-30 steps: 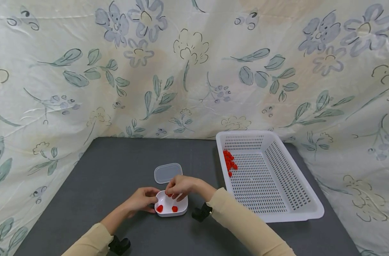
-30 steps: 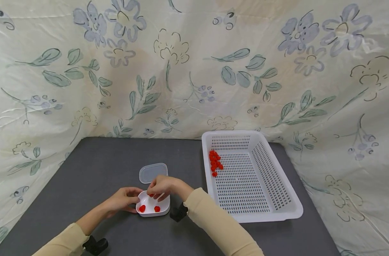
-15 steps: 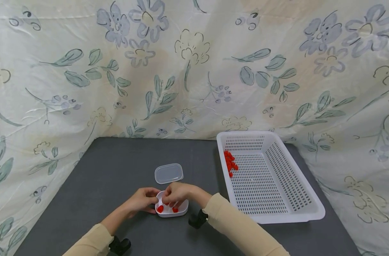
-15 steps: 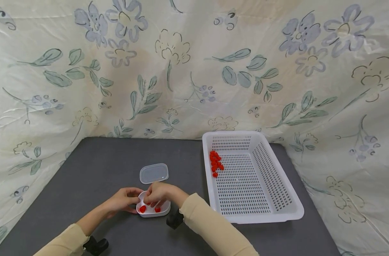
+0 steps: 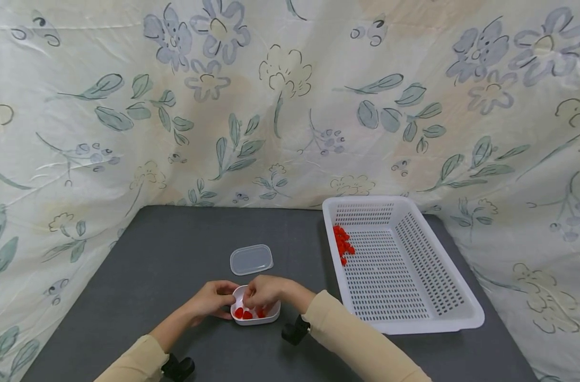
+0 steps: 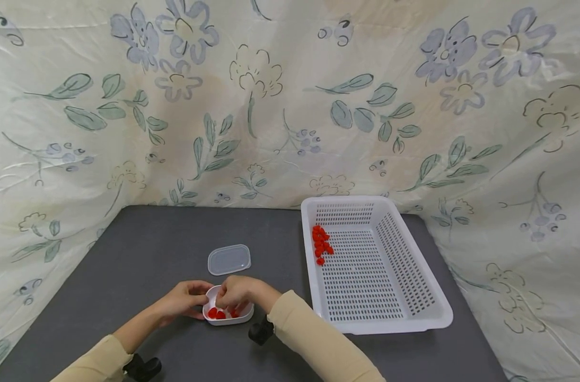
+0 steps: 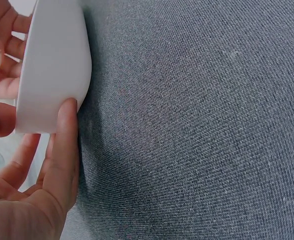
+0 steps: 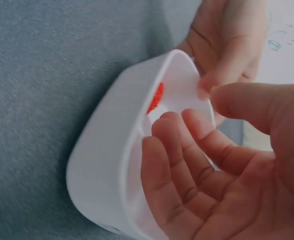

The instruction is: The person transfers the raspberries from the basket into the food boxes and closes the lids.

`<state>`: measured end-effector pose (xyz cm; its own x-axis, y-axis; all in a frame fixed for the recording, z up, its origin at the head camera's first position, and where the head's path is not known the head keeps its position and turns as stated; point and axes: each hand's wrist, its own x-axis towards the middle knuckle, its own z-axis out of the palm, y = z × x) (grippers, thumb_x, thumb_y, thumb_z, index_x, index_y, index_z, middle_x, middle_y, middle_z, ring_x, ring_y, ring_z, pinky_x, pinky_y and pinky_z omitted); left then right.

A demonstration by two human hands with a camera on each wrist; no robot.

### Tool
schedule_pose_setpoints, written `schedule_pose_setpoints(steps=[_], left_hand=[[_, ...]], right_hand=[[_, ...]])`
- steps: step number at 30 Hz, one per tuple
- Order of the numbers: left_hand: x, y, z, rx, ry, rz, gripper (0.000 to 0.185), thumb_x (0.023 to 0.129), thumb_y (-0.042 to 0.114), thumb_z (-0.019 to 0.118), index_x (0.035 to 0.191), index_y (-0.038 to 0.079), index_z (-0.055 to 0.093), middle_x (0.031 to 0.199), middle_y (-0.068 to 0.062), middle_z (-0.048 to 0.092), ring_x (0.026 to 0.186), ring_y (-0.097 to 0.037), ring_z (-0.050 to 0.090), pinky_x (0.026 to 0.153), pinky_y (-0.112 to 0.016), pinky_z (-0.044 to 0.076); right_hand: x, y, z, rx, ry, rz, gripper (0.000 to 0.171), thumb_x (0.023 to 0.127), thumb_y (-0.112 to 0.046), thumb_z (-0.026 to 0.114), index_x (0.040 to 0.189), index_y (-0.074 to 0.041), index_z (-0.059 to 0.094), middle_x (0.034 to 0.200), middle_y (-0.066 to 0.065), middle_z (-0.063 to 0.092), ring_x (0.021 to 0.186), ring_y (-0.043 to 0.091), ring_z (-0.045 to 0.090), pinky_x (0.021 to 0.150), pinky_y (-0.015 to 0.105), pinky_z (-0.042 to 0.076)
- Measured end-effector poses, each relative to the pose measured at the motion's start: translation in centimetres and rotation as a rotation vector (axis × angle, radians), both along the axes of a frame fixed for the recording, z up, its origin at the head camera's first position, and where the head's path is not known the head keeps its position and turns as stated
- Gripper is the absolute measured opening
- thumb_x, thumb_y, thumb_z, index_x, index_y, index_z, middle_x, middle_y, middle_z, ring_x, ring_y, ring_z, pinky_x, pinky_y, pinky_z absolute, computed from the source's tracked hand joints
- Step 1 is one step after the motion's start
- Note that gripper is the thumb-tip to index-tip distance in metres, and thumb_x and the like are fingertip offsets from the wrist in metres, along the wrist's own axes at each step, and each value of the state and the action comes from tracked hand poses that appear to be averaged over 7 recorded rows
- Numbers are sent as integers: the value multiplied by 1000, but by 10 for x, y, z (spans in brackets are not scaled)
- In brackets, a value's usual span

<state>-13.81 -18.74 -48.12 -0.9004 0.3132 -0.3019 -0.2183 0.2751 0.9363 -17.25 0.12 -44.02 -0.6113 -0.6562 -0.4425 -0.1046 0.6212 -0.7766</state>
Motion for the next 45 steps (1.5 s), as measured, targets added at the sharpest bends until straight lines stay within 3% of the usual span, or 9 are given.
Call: schedule_pose_setpoints(steps=[7,13,20,26,34,39,45], left_hand=[[0,1,-2,-16,-16,19,38,87,6,56,121,-9,50,103,-14,58,83,-18,59,67,-38,57],[0,3,-3,-46,-12,50,38,86,5,56,120,-9,51,102,-15,59,80,-19,59,66,-38,57],[3,0,-3,-53,-10,46,38,85,5,57,121,-8,51,103,-14,59,82,-19,59,66,-39,57],[6,-3,-2,-50,2,30,38,85,5,58,121,-8,51,104,-15,59,82,-19,58,66,-39,57],[7,-4,-2,-69,-8,49,38,85,4,58,120,-7,52,102,-14,59,81,-19,58,65,-38,57],[6,-5,-3,-66,-9,46,37,85,4,58,120,-8,52,102,-15,59,81,-19,59,65,-38,57],[5,-4,-2,-54,-14,42,38,86,5,58,120,-8,52,103,-15,59,82,-19,59,66,-38,57]], right_hand=[[-10,10,18,3,56,4,10,88,-15,59,96,-9,62,83,2,61,76,18,62,66,35,55],[-25,25,42,-28,190,-16,17,89,-19,58,103,-10,62,84,3,63,73,21,61,62,33,54],[-40,51,68,-66,254,-59,23,91,-23,56,111,-11,60,86,1,61,70,16,57,63,28,52],[-49,75,85,-65,302,-133,26,92,-23,55,115,-12,58,98,3,63,86,22,61,70,31,53],[-64,115,94,-48,325,-260,31,93,-27,52,119,-10,55,108,8,60,90,19,60,77,35,54],[-70,142,97,-59,310,-333,35,94,-26,49,122,-6,51,111,14,56,98,27,59,82,40,53],[-79,173,88,-44,314,-387,41,95,-26,48,128,-1,47,118,23,54,95,27,57,82,37,54]])
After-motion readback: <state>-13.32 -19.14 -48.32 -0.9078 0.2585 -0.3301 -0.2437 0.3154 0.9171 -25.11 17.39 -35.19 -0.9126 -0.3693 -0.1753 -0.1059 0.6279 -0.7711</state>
